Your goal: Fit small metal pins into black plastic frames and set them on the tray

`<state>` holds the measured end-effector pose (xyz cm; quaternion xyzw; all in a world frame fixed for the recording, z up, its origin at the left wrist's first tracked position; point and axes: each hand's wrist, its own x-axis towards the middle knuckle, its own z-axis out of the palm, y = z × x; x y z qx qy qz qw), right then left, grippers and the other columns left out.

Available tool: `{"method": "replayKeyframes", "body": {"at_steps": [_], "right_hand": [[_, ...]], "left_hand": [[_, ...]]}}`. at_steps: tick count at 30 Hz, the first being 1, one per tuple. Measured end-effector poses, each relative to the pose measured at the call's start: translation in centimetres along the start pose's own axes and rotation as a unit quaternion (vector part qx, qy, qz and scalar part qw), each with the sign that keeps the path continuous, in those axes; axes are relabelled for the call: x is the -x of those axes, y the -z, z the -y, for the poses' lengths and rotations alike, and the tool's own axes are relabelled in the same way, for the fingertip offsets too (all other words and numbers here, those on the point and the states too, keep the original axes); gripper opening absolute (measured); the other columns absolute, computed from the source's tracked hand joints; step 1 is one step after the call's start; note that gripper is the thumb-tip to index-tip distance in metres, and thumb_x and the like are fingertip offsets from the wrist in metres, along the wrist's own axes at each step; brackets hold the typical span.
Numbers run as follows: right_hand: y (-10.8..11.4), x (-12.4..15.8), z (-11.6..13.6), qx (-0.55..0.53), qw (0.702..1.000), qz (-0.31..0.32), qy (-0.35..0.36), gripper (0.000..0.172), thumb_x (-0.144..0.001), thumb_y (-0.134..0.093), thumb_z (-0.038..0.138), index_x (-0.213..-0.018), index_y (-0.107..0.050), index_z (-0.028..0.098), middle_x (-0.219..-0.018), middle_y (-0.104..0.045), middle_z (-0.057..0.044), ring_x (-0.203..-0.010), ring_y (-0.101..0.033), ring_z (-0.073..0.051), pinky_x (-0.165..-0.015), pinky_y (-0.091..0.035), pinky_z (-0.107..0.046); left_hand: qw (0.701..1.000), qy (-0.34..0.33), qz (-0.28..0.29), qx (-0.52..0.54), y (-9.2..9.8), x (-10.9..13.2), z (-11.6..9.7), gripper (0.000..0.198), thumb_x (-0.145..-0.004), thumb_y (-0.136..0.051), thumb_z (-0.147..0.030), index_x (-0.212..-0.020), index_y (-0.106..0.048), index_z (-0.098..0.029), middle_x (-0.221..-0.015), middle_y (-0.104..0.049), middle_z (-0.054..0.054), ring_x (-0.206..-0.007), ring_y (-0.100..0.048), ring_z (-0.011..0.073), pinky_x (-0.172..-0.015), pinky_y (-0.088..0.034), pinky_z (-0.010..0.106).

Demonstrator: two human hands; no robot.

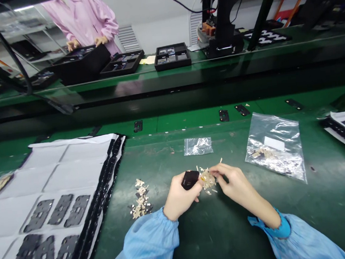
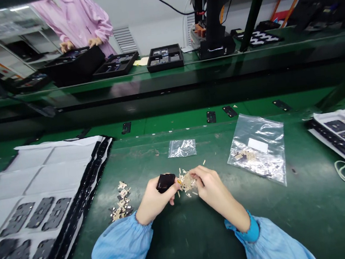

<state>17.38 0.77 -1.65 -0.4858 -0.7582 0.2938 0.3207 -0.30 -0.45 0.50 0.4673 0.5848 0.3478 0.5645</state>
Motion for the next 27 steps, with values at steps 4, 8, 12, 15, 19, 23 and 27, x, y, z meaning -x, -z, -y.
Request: {"method": "replayKeyframes", "body": {"at_steps": [4, 8, 12, 15, 19, 23, 27], "right_hand": [[0.1, 0.0, 0.0, 0.027, 1.000, 0.010, 0.011, 0.040, -0.073, -0.041, -0.002, -0.098, -0.065, 0.019, -0.091, -0.065, -0.007, -0.091, -0.056, -0.024, -0.083, -0.045, -0.045], [0.1, -0.3, 1.0, -0.176, 0.981, 0.036, -0.069, 0.016, -0.084, -0.051, 0.018, -0.088, -0.066, 0.017, -0.087, -0.061, -0.007, -0.077, -0.059, -0.018, -0.070, -0.051, -0.034], [-0.2, -0.3, 1.4, -0.315, 0.938, 0.085, -0.115, 0.013, -0.081, -0.059, 0.027, -0.078, -0.065, 0.016, -0.081, -0.059, -0.003, -0.074, -0.061, -0.015, -0.068, -0.051, -0.028], [-0.5, -0.2, 1.3, -0.335, 0.930, 0.061, -0.141, 0.012, -0.078, -0.062, 0.026, -0.073, -0.064, 0.015, -0.076, -0.057, -0.001, -0.066, -0.058, -0.013, -0.061, -0.050, -0.025], [-0.6, -0.2, 1.5, -0.354, 0.922, 0.030, -0.156, 0.006, -0.074, -0.062, 0.021, -0.071, -0.062, 0.016, -0.071, -0.055, 0.001, -0.059, -0.054, -0.011, -0.056, -0.049, -0.024], [-0.6, -0.2, 1.7, -0.363, 0.921, 0.030, -0.138, 0.008, -0.075, -0.061, 0.022, -0.070, -0.063, 0.015, -0.073, -0.053, 0.000, -0.062, -0.054, -0.011, -0.057, -0.049, -0.024], [-0.8, -0.1, 1.9, -0.398, 0.906, 0.045, -0.140, 0.015, -0.077, -0.063, 0.028, -0.072, -0.065, 0.015, -0.075, -0.054, -0.001, -0.062, -0.056, -0.011, -0.059, -0.050, -0.026]], "left_hand": [[1.000, -0.002, 0.006, -0.005, 0.1, 0.0, 0.1, 0.013, -0.067, -0.063, -0.024, -0.069, -0.059, -0.012, -0.050, -0.050, -0.005, -0.037, -0.047, 0.0055, -0.036, -0.043, 0.016], [0.999, -0.018, 0.039, -0.015, 0.1, 0.0, 0.5, 0.016, -0.071, -0.061, -0.027, -0.070, -0.058, -0.012, -0.054, -0.050, -0.004, -0.039, -0.047, 0.0056, -0.036, -0.045, 0.016], [0.998, -0.040, 0.046, -0.032, 0.0, 0.0, 1.0, 0.018, -0.073, -0.061, -0.030, -0.071, -0.058, -0.013, -0.058, -0.052, -0.002, -0.042, -0.049, 0.0067, -0.035, -0.046, 0.017], [0.998, -0.047, 0.029, -0.035, -0.1, 0.0, 1.0, 0.021, -0.074, -0.060, -0.034, -0.071, -0.059, -0.013, -0.057, -0.050, -0.003, -0.041, -0.049, 0.0067, -0.035, -0.045, 0.017], [0.995, -0.078, -0.015, -0.062, -0.1, 0.1, 0.8, 0.023, -0.076, -0.058, -0.036, -0.071, -0.061, -0.013, -0.059, -0.050, -0.002, -0.044, -0.049, 0.0075, -0.036, -0.044, 0.016], [0.986, -0.120, -0.025, -0.116, -0.1, 0.2, 0.9, 0.021, -0.077, -0.059, -0.033, -0.071, -0.064, -0.014, -0.065, -0.056, 0.001, -0.056, -0.054, 0.0109, -0.042, -0.045, 0.016], [0.982, -0.126, -0.030, -0.140, -0.1, 0.3, 1.3, 0.019, -0.078, -0.057, -0.031, -0.071, -0.064, -0.014, -0.063, -0.055, 0.000, -0.056, -0.054, 0.0111, -0.044, -0.044, 0.017]]}}
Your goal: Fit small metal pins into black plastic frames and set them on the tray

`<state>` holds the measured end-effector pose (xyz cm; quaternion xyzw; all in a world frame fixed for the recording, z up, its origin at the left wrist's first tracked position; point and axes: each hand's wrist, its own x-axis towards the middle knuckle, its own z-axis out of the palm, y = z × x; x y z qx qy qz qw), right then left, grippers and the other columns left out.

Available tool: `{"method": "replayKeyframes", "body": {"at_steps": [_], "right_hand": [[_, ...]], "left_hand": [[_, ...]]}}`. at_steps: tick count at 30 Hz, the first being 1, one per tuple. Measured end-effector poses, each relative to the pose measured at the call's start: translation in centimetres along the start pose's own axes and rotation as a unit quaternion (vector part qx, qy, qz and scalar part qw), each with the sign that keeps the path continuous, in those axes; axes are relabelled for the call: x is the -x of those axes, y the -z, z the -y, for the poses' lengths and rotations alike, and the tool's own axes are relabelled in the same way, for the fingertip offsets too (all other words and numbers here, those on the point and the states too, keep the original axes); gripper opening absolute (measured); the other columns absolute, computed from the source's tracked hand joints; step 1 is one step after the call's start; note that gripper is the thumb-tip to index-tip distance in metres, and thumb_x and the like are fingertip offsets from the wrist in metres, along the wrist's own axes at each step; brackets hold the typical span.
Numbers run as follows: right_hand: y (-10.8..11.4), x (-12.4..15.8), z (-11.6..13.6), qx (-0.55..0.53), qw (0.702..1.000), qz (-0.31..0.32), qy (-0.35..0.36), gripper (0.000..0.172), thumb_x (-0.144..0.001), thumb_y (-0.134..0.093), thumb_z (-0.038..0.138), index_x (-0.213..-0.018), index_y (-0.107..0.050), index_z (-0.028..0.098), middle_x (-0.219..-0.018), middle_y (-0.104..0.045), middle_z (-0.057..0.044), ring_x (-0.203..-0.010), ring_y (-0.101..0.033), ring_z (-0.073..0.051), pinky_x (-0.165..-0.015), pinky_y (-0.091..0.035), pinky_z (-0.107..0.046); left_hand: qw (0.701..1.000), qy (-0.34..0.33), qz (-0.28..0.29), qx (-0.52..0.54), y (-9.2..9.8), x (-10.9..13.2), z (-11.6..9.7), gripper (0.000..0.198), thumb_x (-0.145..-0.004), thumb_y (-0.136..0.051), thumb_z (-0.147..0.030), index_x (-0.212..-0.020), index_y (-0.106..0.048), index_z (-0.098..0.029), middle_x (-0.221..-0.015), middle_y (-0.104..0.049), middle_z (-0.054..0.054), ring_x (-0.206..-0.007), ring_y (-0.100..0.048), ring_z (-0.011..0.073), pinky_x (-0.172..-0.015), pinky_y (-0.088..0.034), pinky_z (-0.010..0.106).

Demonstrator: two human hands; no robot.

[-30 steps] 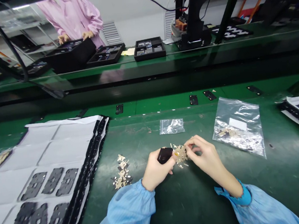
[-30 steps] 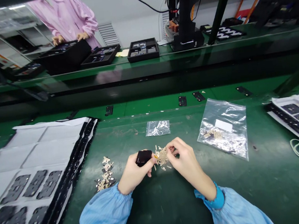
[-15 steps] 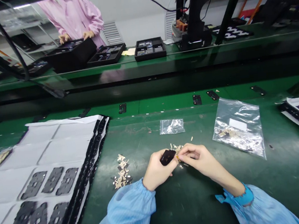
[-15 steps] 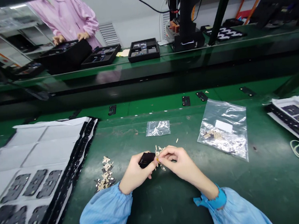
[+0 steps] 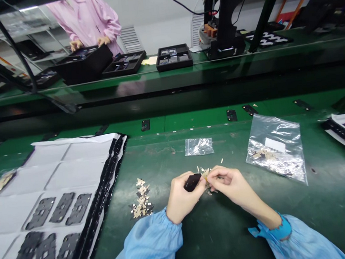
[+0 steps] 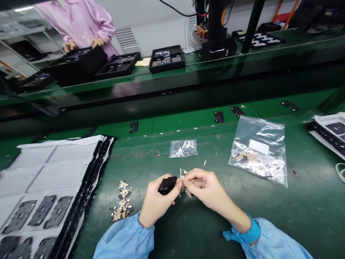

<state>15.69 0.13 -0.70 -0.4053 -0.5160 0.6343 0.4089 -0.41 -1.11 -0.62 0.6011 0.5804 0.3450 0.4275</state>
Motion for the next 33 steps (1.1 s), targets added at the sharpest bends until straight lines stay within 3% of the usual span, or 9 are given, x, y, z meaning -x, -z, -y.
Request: {"method": "replayKeyframes", "body": {"at_steps": [5, 12, 27, 33], "right_hand": [[-1.0, 0.0, -0.1, -0.042, 0.998, -0.039, -0.010, 0.020, -0.075, -0.068, 0.035, -0.075, -0.068, 0.015, -0.078, -0.059, -0.003, -0.061, -0.057, -0.012, -0.059, -0.051, -0.027], [-1.1, 0.1, -0.2, -0.033, 0.995, -0.089, 0.020, 0.014, -0.077, -0.067, 0.030, -0.074, -0.067, 0.016, -0.074, -0.058, -0.002, -0.063, -0.057, -0.013, -0.062, -0.050, -0.027], [-1.6, 0.3, -1.2, -0.043, 0.996, -0.063, 0.048, 0.008, -0.080, -0.064, 0.023, -0.078, -0.070, 0.018, -0.080, -0.057, -0.003, -0.064, -0.058, -0.012, -0.059, -0.050, -0.026], [-1.3, 0.0, -0.6, -0.061, 0.996, -0.067, 0.004, 0.010, -0.078, -0.067, 0.026, -0.074, -0.069, 0.017, -0.073, -0.059, -0.002, -0.061, -0.058, -0.012, -0.060, -0.048, -0.025]], "left_hand": [[0.999, -0.011, -0.044, -0.016, -0.3, 0.0, 0.2, 0.021, -0.079, -0.054, -0.028, -0.063, -0.058, -0.015, -0.058, -0.049, -0.002, -0.051, -0.051, 0.0093, -0.045, -0.043, 0.017], [0.998, -0.005, -0.059, -0.004, -0.2, 0.2, -0.3, 0.017, -0.080, -0.054, -0.028, -0.070, -0.061, -0.015, -0.065, -0.055, 0.000, -0.054, -0.053, 0.0100, -0.047, -0.045, 0.018], [0.998, -0.011, -0.064, 0.010, -0.5, 0.2, 0.4, 0.012, -0.076, -0.056, -0.022, -0.068, -0.062, -0.015, -0.061, -0.055, -0.001, -0.054, -0.053, 0.0101, -0.045, -0.044, 0.017], [0.997, -0.008, -0.071, 0.016, -0.1, -0.1, 0.5, 0.010, -0.075, -0.056, -0.019, -0.067, -0.061, -0.015, -0.062, -0.056, -0.001, -0.053, -0.053, 0.0097, -0.046, -0.044, 0.017]]}}
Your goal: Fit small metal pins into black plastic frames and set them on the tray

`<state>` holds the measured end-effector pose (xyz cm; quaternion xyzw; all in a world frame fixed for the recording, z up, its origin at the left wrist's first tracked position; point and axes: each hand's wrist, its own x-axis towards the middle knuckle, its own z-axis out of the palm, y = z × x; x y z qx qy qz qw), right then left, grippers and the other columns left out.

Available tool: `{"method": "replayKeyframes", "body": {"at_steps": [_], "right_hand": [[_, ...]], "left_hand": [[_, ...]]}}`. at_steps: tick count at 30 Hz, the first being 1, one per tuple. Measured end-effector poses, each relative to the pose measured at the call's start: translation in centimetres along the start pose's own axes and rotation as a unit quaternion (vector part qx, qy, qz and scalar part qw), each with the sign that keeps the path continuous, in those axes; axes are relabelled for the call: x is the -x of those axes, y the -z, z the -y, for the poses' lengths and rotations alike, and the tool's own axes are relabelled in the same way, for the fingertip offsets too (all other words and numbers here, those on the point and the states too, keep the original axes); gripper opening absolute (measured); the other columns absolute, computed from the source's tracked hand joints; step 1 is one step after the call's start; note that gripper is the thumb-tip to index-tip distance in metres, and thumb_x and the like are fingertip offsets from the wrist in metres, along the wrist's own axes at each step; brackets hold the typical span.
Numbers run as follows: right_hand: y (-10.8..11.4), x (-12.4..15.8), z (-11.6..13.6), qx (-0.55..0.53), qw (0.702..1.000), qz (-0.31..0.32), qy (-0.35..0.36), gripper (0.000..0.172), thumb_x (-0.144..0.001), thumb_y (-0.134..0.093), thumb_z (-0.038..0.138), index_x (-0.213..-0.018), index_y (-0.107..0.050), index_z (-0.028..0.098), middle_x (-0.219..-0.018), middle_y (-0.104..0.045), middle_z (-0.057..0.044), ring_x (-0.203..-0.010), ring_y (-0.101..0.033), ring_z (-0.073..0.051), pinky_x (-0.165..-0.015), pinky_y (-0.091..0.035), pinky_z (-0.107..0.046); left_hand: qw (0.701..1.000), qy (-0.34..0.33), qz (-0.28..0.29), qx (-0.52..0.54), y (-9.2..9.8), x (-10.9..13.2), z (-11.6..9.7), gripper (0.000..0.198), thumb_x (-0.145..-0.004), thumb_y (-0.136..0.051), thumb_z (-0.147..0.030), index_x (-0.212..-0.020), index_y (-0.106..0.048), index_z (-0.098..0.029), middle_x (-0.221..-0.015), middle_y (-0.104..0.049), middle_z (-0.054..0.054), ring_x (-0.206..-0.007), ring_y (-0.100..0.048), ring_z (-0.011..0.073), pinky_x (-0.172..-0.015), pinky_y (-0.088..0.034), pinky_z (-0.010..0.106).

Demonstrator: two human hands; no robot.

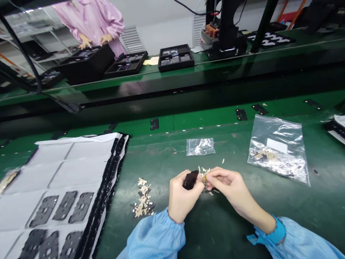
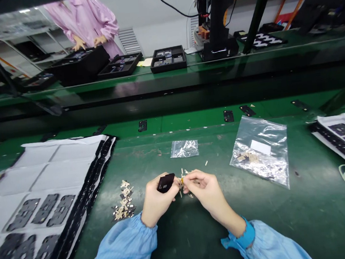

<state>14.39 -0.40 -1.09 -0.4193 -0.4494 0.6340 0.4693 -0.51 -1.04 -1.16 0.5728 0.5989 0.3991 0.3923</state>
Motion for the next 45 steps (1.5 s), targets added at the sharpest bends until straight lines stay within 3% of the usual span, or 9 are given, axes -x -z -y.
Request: {"method": "replayKeyframes", "body": {"at_steps": [9, 13, 22, 25, 28, 32, 36, 41, 45], "right_hand": [[-0.1, 0.3, -0.3, 0.017, 0.999, -0.012, 0.041, 0.008, -0.078, -0.065, 0.024, -0.076, -0.069, 0.018, -0.078, -0.057, -0.002, -0.064, -0.058, -0.012, -0.061, -0.050, -0.026], [-0.1, 0.4, -0.8, 0.025, 0.998, -0.004, 0.059, 0.008, -0.080, -0.063, 0.023, -0.078, -0.069, 0.019, -0.079, -0.056, -0.002, -0.065, -0.059, -0.013, -0.062, -0.051, -0.027], [-0.5, 0.4, -0.6, 0.004, 0.999, -0.001, 0.039, 0.010, -0.079, -0.065, 0.025, -0.075, -0.069, 0.017, -0.078, -0.057, -0.002, -0.062, -0.058, -0.012, -0.059, -0.050, -0.025], [0.0, 0.3, -0.2, -0.007, 1.000, -0.016, 0.014, 0.012, -0.078, -0.066, 0.027, -0.074, -0.068, 0.016, -0.074, -0.059, -0.002, -0.062, -0.058, -0.012, -0.060, -0.049, -0.026], [1.1, -0.1, 0.3, -0.020, 0.995, -0.100, 0.014, 0.011, -0.077, -0.068, 0.028, -0.077, -0.068, 0.017, -0.072, -0.061, -0.001, -0.064, -0.057, -0.013, -0.063, -0.048, -0.026], [2.4, -0.8, 0.6, -0.024, 0.984, -0.174, 0.026, 0.013, -0.073, -0.071, 0.029, -0.079, -0.069, 0.018, -0.075, -0.064, -0.002, -0.066, -0.058, -0.015, -0.066, -0.048, -0.028], [2.4, -0.9, 0.5, -0.020, 0.985, -0.171, 0.010, 0.018, -0.071, -0.072, 0.033, -0.078, -0.070, 0.017, -0.074, -0.065, -0.004, -0.066, -0.059, -0.016, -0.065, -0.049, -0.030], [2.1, -0.8, 0.6, 0.016, 0.988, -0.151, 0.006, 0.018, -0.073, -0.070, 0.034, -0.077, -0.068, 0.016, -0.073, -0.065, -0.004, -0.065, -0.057, -0.015, -0.066, -0.047, -0.029], [2.0, -0.8, 0.5, 0.060, 0.989, -0.133, 0.016, 0.018, -0.074, -0.068, 0.035, -0.072, -0.067, 0.017, -0.067, -0.062, -0.001, -0.062, -0.057, -0.015, -0.065, -0.047, -0.029]], "left_hand": [[1.000, 0.010, 0.019, 0.016, 0.0, 0.3, -0.5, 0.016, -0.076, -0.060, -0.028, -0.070, -0.066, -0.014, -0.061, -0.056, 0.000, -0.052, -0.054, 0.0102, -0.041, -0.046, 0.017], [0.997, 0.049, 0.028, 0.053, 0.0, 0.2, -0.5, 0.018, -0.074, -0.061, -0.030, -0.074, -0.066, -0.014, -0.063, -0.058, 0.001, -0.052, -0.055, 0.0112, -0.037, -0.048, 0.017], [0.991, 0.094, 0.034, 0.088, 0.0, 0.0, -0.8, 0.015, -0.071, -0.061, -0.027, -0.071, -0.063, -0.012, -0.059, -0.058, 0.000, -0.046, -0.053, 0.0090, -0.037, -0.049, 0.017], [0.993, 0.084, 0.025, 0.084, 0.1, -0.2, -0.7, 0.012, -0.070, -0.060, -0.024, -0.069, -0.063, -0.012, -0.060, -0.058, -0.001, -0.045, -0.053, 0.0088, -0.037, -0.048, 0.017], [0.997, 0.059, 0.018, 0.037, 0.5, -0.5, -0.3, 0.012, -0.072, -0.059, -0.025, -0.071, -0.065, -0.014, -0.065, -0.060, 0.000, -0.049, -0.054, 0.0099, -0.038, -0.046, 0.017], [0.995, -0.035, 0.047, -0.086, 0.7, -0.8, -0.1, 0.021, -0.080, -0.052, -0.029, -0.070, -0.065, -0.016, -0.065, -0.059, 0.001, -0.055, -0.054, 0.0112, -0.046, -0.042, 0.019], [0.973, -0.121, 0.064, -0.189, 0.4, -0.7, 0.0, 0.023, -0.082, -0.049, -0.022, -0.063, -0.059, -0.016, -0.059, -0.054, -0.001, -0.055, -0.050, 0.0109, -0.055, -0.037, 0.022], [0.967, -0.112, 0.048, -0.224, 0.0, -0.7, 0.6, 0.019, -0.078, -0.057, -0.024, -0.060, -0.054, -0.017, -0.058, -0.051, -0.002, -0.053, -0.048, 0.0102, -0.054, -0.035, 0.022], [0.980, -0.111, 0.038, -0.161, 0.0, -0.6, 0.1, 0.005, -0.079, -0.055, -0.020, -0.078, -0.060, -0.018, -0.073, -0.055, -0.001, -0.056, -0.050, 0.0093, -0.055, -0.038, 0.021]]}}
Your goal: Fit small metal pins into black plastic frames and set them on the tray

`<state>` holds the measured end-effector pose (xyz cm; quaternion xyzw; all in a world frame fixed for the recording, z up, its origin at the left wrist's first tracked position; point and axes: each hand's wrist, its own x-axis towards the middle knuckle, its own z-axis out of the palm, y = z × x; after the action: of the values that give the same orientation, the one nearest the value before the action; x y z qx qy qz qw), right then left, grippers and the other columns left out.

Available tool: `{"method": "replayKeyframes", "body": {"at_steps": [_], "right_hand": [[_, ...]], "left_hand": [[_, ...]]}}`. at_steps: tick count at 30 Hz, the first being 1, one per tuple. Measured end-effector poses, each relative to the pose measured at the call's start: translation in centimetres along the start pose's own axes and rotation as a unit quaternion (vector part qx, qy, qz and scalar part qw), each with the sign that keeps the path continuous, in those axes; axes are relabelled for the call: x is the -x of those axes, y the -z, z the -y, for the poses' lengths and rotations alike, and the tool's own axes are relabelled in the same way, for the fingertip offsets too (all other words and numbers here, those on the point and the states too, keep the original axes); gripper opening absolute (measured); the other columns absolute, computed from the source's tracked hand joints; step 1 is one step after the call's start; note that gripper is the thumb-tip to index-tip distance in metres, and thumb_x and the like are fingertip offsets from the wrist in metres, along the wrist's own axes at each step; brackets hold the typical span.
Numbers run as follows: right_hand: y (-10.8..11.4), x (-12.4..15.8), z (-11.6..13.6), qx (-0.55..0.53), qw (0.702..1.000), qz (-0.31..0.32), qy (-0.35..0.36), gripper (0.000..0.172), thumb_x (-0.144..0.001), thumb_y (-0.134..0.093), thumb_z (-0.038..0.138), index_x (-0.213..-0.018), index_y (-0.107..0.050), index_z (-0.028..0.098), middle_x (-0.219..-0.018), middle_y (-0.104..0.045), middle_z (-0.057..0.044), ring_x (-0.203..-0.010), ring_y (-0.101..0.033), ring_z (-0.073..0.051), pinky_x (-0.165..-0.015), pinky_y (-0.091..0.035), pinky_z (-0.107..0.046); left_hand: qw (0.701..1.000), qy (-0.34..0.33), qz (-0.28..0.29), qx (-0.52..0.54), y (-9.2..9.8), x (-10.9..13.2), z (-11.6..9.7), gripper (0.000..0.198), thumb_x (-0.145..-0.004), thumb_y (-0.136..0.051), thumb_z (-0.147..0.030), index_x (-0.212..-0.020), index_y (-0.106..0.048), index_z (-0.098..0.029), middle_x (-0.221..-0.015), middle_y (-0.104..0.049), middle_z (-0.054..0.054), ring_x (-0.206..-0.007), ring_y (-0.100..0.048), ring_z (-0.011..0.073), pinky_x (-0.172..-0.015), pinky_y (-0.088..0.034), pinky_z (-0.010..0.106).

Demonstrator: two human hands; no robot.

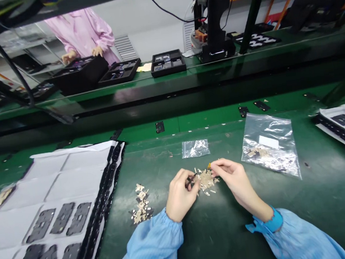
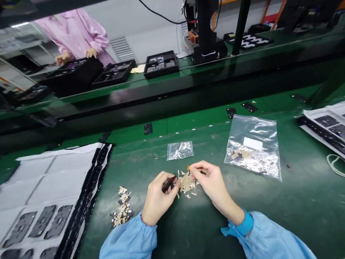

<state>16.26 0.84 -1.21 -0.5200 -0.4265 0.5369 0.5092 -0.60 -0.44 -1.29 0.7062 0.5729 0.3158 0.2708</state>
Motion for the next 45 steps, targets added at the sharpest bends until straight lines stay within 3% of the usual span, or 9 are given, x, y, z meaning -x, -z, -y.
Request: {"method": "replayKeyframes", "body": {"at_steps": [6, 11, 17, 20, 23, 27, 32, 37, 45], "right_hand": [[-0.7, 0.6, -0.8, 0.043, 0.997, 0.027, 0.052, 0.019, -0.075, -0.066, 0.035, -0.068, -0.064, 0.017, -0.068, -0.058, -0.002, -0.060, -0.056, -0.015, -0.057, -0.048, -0.027], [-1.3, 1.4, -0.7, 0.068, 0.991, 0.042, 0.104, 0.013, -0.080, -0.062, 0.029, -0.071, -0.064, 0.018, -0.074, -0.056, -0.003, -0.063, -0.057, -0.015, -0.057, -0.049, -0.027], [-1.5, 1.7, -0.8, 0.059, 0.991, 0.054, 0.109, 0.010, -0.081, -0.061, 0.027, -0.077, -0.067, 0.019, -0.080, -0.058, -0.005, -0.069, -0.060, -0.017, -0.061, -0.053, -0.028], [-1.6, 1.8, -0.7, 0.037, 0.991, 0.082, 0.102, 0.011, -0.081, -0.062, 0.026, -0.086, -0.070, 0.020, -0.087, -0.060, -0.006, -0.080, -0.061, -0.019, -0.070, -0.055, -0.031], [-1.5, 1.6, -0.4, 0.028, 0.992, 0.088, 0.086, 0.014, -0.081, -0.062, 0.028, -0.086, -0.071, 0.020, -0.088, -0.061, -0.007, -0.079, -0.061, -0.019, -0.069, -0.054, -0.031], [-1.0, 1.1, 0.2, -0.034, 0.997, 0.065, -0.005, 0.017, -0.076, -0.068, 0.034, -0.078, -0.070, 0.017, -0.078, -0.063, -0.005, -0.064, -0.059, -0.015, -0.059, -0.053, -0.027], [-0.8, 0.9, 0.8, -0.120, 0.983, 0.093, -0.103, 0.024, -0.069, -0.074, 0.036, -0.079, -0.070, 0.014, -0.072, -0.065, -0.004, -0.057, -0.057, -0.011, -0.051, -0.049, -0.022], [-0.9, 1.1, 1.1, -0.147, 0.975, 0.116, -0.118, 0.022, -0.068, -0.075, 0.035, -0.073, -0.069, 0.014, -0.065, -0.063, -0.001, -0.054, -0.056, -0.010, -0.050, -0.048, -0.021], [-0.9, 1.2, 0.2, -0.093, 0.988, 0.099, -0.075, 0.020, -0.071, -0.072, 0.033, -0.075, -0.066, 0.015, -0.065, -0.059, 0.001, -0.051, -0.056, -0.011, -0.047, -0.047, -0.023]], "left_hand": [[0.990, -0.017, -0.080, 0.112, -0.2, 0.8, -1.8, 0.011, -0.082, -0.055, -0.021, -0.080, -0.065, -0.017, -0.077, -0.059, 0.004, -0.064, -0.056, 0.0126, -0.057, -0.042, 0.022], [0.986, -0.022, -0.086, 0.141, -0.9, 1.3, -1.8, 0.014, -0.081, -0.057, -0.019, -0.088, -0.070, -0.018, -0.077, -0.062, 0.005, -0.067, -0.058, 0.0141, -0.058, -0.045, 0.023], [0.985, -0.011, -0.081, 0.154, -1.1, 1.2, -1.5, 0.017, -0.081, -0.057, -0.020, -0.091, -0.072, -0.019, -0.078, -0.064, 0.005, -0.069, -0.059, 0.0145, -0.061, -0.047, 0.024], [0.980, 0.020, -0.082, 0.179, -1.0, 1.0, -1.3, 0.018, -0.081, -0.058, -0.022, -0.092, -0.071, -0.018, -0.079, -0.063, 0.005, -0.069, -0.059, 0.0140, -0.060, -0.047, 0.023], [0.962, 0.099, -0.071, 0.244, -0.9, 0.6, -1.0, 0.019, -0.079, -0.061, -0.029, -0.087, -0.071, -0.015, -0.076, -0.062, 0.003, -0.055, -0.055, 0.0099, -0.049, -0.044, 0.020], [0.905, 0.198, -0.041, 0.374, -0.8, 0.3, -0.7, 0.026, -0.074, -0.066, -0.035, -0.085, -0.069, -0.012, -0.052, -0.051, -0.003, -0.042, -0.043, 0.0065, -0.041, -0.039, 0.019], [0.848, 0.235, -0.003, 0.475, -1.0, 0.3, -0.9, 0.025, -0.070, -0.069, -0.033, -0.081, -0.067, -0.010, -0.047, -0.043, -0.005, -0.043, -0.037, 0.0054, -0.038, -0.035, 0.017], [0.852, 0.228, 0.012, 0.472, -1.0, 0.4, -0.7, 0.022, -0.073, -0.068, -0.031, -0.082, -0.066, -0.011, -0.047, -0.045, -0.005, -0.043, -0.039, 0.0050, -0.039, -0.034, 0.017], [0.865, 0.212, 0.027, 0.454, -1.0, 0.5, -0.7, 0.021, -0.076, -0.064, -0.029, -0.085, -0.064, -0.010, -0.046, -0.044, -0.006, -0.042, -0.041, 0.0057, -0.040, -0.037, 0.018]]}}
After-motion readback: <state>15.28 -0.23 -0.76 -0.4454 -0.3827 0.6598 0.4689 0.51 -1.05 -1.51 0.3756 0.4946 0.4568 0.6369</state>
